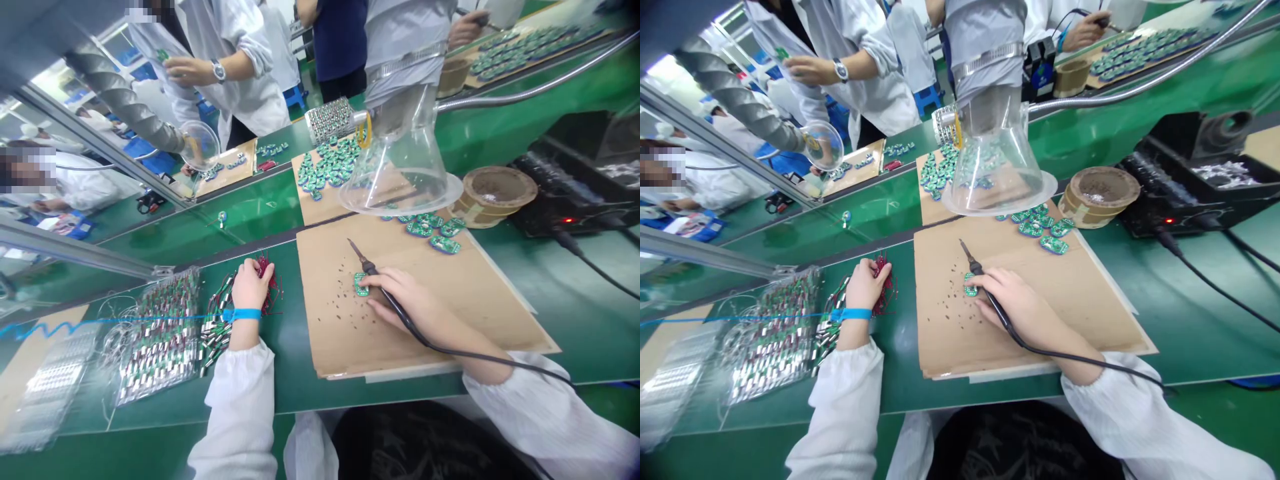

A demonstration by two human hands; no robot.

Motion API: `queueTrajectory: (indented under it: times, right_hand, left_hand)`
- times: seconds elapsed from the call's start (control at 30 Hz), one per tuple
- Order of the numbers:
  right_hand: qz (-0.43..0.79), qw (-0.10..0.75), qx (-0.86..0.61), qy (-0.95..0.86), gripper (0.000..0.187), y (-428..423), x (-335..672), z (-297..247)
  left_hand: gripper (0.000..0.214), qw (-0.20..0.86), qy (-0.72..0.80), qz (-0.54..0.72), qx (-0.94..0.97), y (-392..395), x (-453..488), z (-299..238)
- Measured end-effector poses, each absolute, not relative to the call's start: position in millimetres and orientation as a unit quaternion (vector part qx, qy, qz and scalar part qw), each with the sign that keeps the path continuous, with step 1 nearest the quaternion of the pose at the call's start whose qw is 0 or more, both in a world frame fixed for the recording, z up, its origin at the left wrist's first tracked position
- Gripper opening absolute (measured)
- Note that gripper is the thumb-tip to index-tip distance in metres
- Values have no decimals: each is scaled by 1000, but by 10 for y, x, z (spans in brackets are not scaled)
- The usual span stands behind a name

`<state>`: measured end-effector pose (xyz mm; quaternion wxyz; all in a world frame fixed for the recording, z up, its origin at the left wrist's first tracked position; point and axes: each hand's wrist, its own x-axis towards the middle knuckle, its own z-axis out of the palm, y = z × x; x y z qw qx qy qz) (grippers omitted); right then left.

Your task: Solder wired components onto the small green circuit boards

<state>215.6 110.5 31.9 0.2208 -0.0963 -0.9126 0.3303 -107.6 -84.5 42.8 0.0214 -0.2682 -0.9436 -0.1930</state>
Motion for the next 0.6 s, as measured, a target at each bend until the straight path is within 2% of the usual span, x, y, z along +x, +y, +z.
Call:
queueTrajectory:
  times: [0.17, 0.47, 0.53, 0.6]
  right_hand:
    - [329, 218, -88, -915, 32, 1120, 2141, 302]
    - [328, 208, -88, -917, 26, 1103, 2137, 332]
    - [329, 208, -89, -917, 26, 1100, 2127, 324]
    - [336, 213, -91, -913, 26, 1101, 2115, 304]
  left_hand:
    - [18, 3, -939, -238, -249, -833, -1098, 408]
    - [28, -6, -888, -380, -258, -916, -1006, 641]
    - [29, -55, -866, -402, -294, -806, -836, 657]
    - [30, -162, -822, -428, -340, -650, -583, 629]
